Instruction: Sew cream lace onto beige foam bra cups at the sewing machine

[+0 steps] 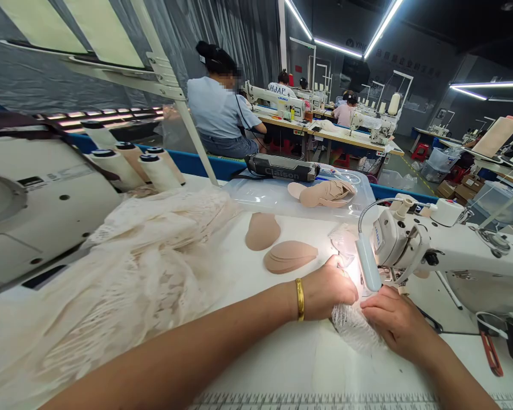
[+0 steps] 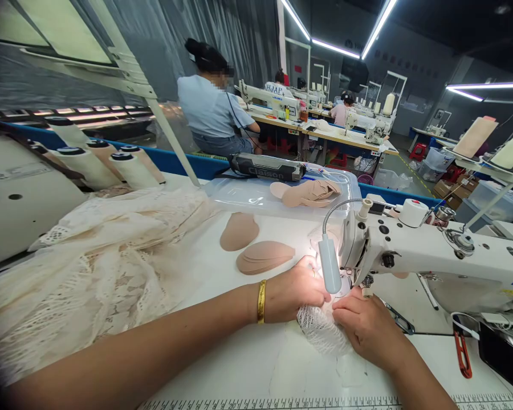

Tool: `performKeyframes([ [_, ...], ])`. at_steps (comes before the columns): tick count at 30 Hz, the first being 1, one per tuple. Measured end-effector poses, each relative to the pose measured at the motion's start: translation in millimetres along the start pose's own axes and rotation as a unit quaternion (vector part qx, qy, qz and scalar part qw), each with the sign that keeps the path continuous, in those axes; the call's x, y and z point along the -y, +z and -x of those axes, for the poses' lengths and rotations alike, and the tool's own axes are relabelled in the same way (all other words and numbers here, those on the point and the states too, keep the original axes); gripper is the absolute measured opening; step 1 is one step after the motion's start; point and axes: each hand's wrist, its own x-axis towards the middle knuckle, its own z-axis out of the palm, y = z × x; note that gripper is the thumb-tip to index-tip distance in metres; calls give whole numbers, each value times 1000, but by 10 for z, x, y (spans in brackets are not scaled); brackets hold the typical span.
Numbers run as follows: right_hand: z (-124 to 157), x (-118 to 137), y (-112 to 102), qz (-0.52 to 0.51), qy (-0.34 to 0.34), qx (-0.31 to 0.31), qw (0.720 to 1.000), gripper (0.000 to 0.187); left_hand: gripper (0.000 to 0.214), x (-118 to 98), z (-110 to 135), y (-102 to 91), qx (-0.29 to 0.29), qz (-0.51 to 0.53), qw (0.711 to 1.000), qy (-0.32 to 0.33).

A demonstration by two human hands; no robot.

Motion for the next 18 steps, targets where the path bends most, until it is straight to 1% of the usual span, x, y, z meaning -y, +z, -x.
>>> performKeyframes([
  [6,-2,-5,-9,12,-1,-12,1000,26,24,13,22,57,1,-47,999,19],
  [10,41,-72,40,33,17,-30,999,28,26,20,14,104,-19,-70,997,20],
  [13,87,-136,73,55,42,-39,997,32,26,-1,-10,150,-39,-99,994,9],
  [16,121,-188,94,83,72,-46,993,36,25,-42,-34,209,-61,-119,991,-16],
  [18,126,-214,107,108,93,-63,988,37,26,-72,-51,251,-71,-120,990,-35],
])
